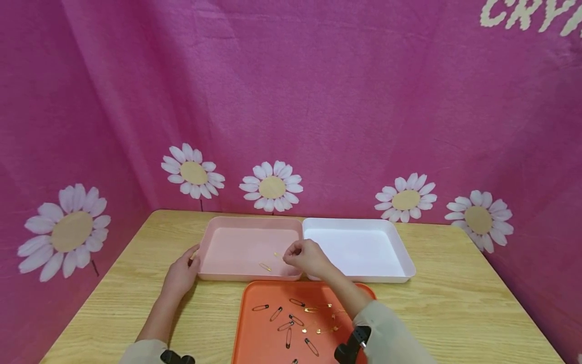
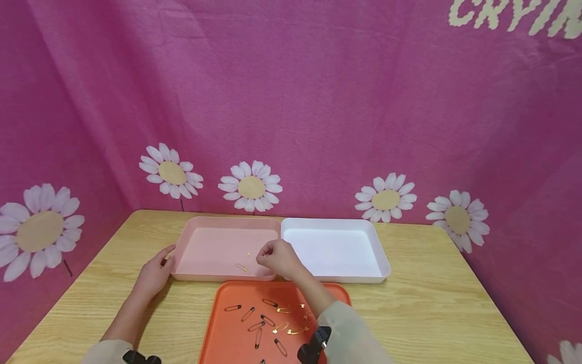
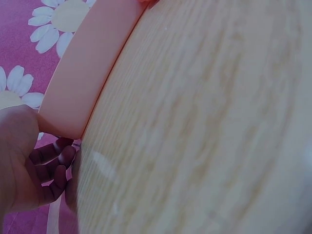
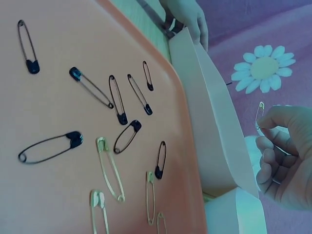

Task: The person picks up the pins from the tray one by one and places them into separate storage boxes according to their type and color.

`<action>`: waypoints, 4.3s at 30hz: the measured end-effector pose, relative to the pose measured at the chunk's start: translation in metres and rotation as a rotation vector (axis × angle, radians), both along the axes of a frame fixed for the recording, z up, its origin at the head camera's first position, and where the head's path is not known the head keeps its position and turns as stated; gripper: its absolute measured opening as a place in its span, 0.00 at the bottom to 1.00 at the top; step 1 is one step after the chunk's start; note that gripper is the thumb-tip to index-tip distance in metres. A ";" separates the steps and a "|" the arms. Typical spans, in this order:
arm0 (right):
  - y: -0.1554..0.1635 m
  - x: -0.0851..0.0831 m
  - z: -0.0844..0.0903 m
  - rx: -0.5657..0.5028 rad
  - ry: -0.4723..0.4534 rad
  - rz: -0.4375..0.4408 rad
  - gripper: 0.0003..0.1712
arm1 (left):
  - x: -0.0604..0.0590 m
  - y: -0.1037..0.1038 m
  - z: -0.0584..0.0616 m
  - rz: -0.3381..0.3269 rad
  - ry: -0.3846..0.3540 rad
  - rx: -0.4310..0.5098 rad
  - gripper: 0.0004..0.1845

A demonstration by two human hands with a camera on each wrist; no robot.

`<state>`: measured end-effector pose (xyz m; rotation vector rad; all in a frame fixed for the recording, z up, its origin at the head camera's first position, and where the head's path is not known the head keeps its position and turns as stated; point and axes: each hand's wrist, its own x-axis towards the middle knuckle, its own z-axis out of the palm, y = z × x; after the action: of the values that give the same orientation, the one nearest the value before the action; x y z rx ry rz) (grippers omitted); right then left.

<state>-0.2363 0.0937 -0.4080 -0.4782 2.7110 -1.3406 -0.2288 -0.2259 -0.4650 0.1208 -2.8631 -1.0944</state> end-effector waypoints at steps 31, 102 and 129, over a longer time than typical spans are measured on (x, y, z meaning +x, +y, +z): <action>-0.046 -0.023 -0.030 0.131 -0.057 -0.070 0.07 | 0.000 -0.001 -0.001 0.017 0.009 -0.005 0.24; 0.097 0.042 -0.014 0.186 0.090 0.049 0.03 | 0.001 0.000 0.000 -0.004 -0.022 -0.012 0.25; 0.143 0.072 -0.046 0.235 0.091 0.155 0.01 | 0.001 0.001 0.000 0.008 -0.062 0.001 0.25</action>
<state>-0.1643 0.2371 -0.4535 -0.7232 2.7877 -0.9706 -0.2281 -0.2253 -0.4647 0.1696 -2.9135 -1.1106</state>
